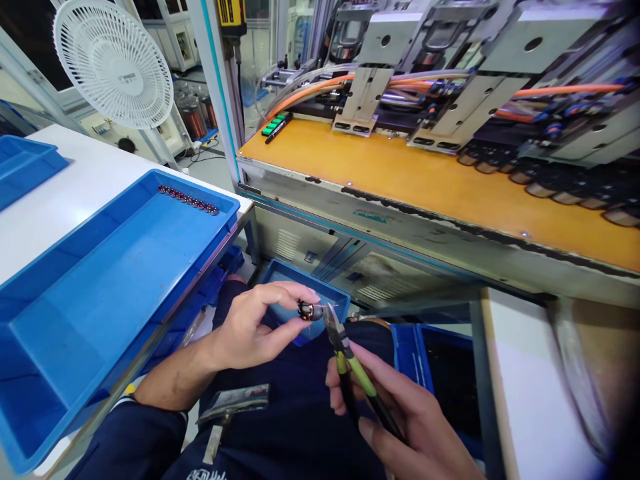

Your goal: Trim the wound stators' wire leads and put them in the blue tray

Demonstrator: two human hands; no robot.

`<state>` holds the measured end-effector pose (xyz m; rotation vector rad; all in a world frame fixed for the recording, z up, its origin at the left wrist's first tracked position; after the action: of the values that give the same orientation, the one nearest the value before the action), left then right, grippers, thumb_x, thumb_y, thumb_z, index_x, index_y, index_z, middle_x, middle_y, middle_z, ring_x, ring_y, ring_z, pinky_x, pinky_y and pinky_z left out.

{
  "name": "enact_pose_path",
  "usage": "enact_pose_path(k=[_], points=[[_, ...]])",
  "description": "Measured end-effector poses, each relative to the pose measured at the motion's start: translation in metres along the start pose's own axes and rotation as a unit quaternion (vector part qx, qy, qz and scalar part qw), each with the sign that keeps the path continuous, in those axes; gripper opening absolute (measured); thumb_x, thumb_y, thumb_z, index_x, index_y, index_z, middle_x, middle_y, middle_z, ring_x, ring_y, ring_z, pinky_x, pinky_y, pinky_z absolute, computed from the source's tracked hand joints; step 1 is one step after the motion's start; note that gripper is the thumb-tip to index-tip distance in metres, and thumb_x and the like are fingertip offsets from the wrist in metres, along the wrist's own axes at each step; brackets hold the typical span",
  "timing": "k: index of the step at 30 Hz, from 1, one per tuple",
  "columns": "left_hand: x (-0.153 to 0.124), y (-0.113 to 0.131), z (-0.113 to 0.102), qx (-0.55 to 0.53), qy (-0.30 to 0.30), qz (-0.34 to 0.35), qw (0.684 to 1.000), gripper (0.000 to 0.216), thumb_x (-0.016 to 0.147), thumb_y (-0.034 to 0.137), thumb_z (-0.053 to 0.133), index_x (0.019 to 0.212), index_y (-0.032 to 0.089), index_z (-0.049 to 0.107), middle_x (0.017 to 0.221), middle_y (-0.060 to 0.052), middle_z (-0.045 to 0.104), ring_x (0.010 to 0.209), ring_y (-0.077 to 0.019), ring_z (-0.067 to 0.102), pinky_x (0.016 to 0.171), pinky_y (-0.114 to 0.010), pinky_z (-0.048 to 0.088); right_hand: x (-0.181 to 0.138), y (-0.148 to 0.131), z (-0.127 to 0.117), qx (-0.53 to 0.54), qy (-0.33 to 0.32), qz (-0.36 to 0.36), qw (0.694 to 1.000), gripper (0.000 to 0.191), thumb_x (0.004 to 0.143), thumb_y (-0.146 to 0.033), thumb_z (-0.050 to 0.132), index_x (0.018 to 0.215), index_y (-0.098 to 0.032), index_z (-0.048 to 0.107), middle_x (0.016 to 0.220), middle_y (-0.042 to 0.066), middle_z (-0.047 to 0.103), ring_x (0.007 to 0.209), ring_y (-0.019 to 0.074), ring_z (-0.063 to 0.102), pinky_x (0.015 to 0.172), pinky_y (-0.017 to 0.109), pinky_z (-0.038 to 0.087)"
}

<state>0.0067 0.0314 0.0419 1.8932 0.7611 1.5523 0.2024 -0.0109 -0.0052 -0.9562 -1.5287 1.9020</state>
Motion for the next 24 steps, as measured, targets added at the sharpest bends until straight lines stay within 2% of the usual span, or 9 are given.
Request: enact_pose_path(k=[8, 11, 15, 19, 21, 23, 24], points=[[0.000, -0.003, -0.001, 0.004, 0.003, -0.004, 1.000, 0.051, 0.072, -0.010, 0.068, 0.108, 0.019, 0.047, 0.109, -0.011, 0.070, 0.105, -0.0245, 0.069, 0.092, -0.045, 0.059, 0.004, -0.002, 0.001, 0.007, -0.001, 0.014, 1.000, 0.067, 0.089, -0.003, 0.045, 0.142, -0.044, 0.041, 0.113, 0.003, 0.060, 0.092, 0.0134, 0.062, 0.089, 0.032, 0.051], [-0.002, -0.004, -0.002, 0.006, 0.004, -0.004, 1.000, 0.050, 0.072, -0.009, 0.068, 0.108, 0.019, 0.047, 0.109, -0.011, 0.070, 0.105, -0.0243, 0.069, 0.093, -0.044, 0.059, 0.005, -0.003, 0.001, 0.007, 0.007, 0.012, 1.000, 0.067, 0.088, -0.003, 0.046, 0.142, -0.044, 0.042, 0.109, 0.003, 0.061, 0.087, 0.0124, 0.061, 0.082, 0.028, 0.053], [-0.003, -0.005, -0.001, 0.003, -0.001, -0.002, 1.000, 0.050, 0.072, -0.009, 0.068, 0.110, 0.019, 0.048, 0.109, -0.011, 0.070, 0.106, -0.0245, 0.069, 0.093, -0.045, 0.059, 0.006, -0.002, -0.003, -0.021, 0.028, 0.026, 0.999, 0.058, 0.090, -0.009, 0.047, 0.141, -0.036, 0.047, 0.100, 0.004, 0.062, 0.078, 0.0119, 0.059, 0.072, 0.025, 0.053], [-0.002, -0.005, -0.001, 0.022, -0.003, -0.009, 1.000, 0.051, 0.073, -0.007, 0.068, 0.115, 0.019, 0.054, 0.110, -0.011, 0.070, 0.106, -0.0233, 0.068, 0.095, -0.043, 0.057, 0.015, -0.006, -0.012, -0.079, 0.054, 0.037, 0.995, 0.052, 0.092, -0.023, 0.052, 0.143, -0.027, 0.046, 0.096, 0.005, 0.063, 0.078, 0.0136, 0.060, 0.075, 0.027, 0.055], [-0.006, -0.008, -0.005, 0.032, -0.005, -0.044, 0.998, 0.051, 0.073, -0.003, 0.071, 0.118, 0.019, 0.059, 0.110, -0.011, 0.070, 0.106, -0.0222, 0.067, 0.095, -0.039, 0.055, 0.019, -0.006, -0.015, -0.129, 0.055, 0.029, 0.990, 0.050, 0.093, -0.028, 0.052, 0.143, -0.027, 0.046, 0.097, 0.005, 0.065, 0.080, 0.0148, 0.063, 0.078, 0.027, 0.056], [-0.018, -0.015, -0.014, -0.026, 0.017, -0.136, 0.990, 0.042, 0.076, 0.003, 0.072, 0.114, 0.020, 0.066, 0.110, -0.011, 0.069, 0.102, -0.0198, 0.067, 0.089, -0.033, 0.056, 0.021, -0.008, -0.019, -0.212, 0.056, 0.000, 0.976, 0.048, 0.093, -0.029, 0.053, 0.141, -0.027, 0.049, 0.100, 0.006, 0.068, 0.086, 0.0174, 0.067, 0.083, 0.029, 0.057], [-0.027, -0.020, -0.021, -0.084, 0.041, -0.193, 0.977, 0.036, 0.076, 0.008, 0.074, 0.110, 0.020, 0.068, 0.109, -0.010, 0.068, 0.098, -0.0181, 0.068, 0.084, -0.030, 0.057, 0.021, -0.011, -0.023, -0.267, 0.060, -0.031, 0.961, 0.048, 0.092, -0.028, 0.054, 0.140, -0.030, 0.051, 0.103, 0.006, 0.069, 0.091, 0.0196, 0.069, 0.087, 0.031, 0.057]])
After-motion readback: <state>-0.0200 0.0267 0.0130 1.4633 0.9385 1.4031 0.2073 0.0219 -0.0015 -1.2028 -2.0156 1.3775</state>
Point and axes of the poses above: each hand's wrist, its own x-axis towards the middle knuckle, its own z-axis out of the palm, y = z × x, the point moved 6 cm from there along x, towards the middle knuckle
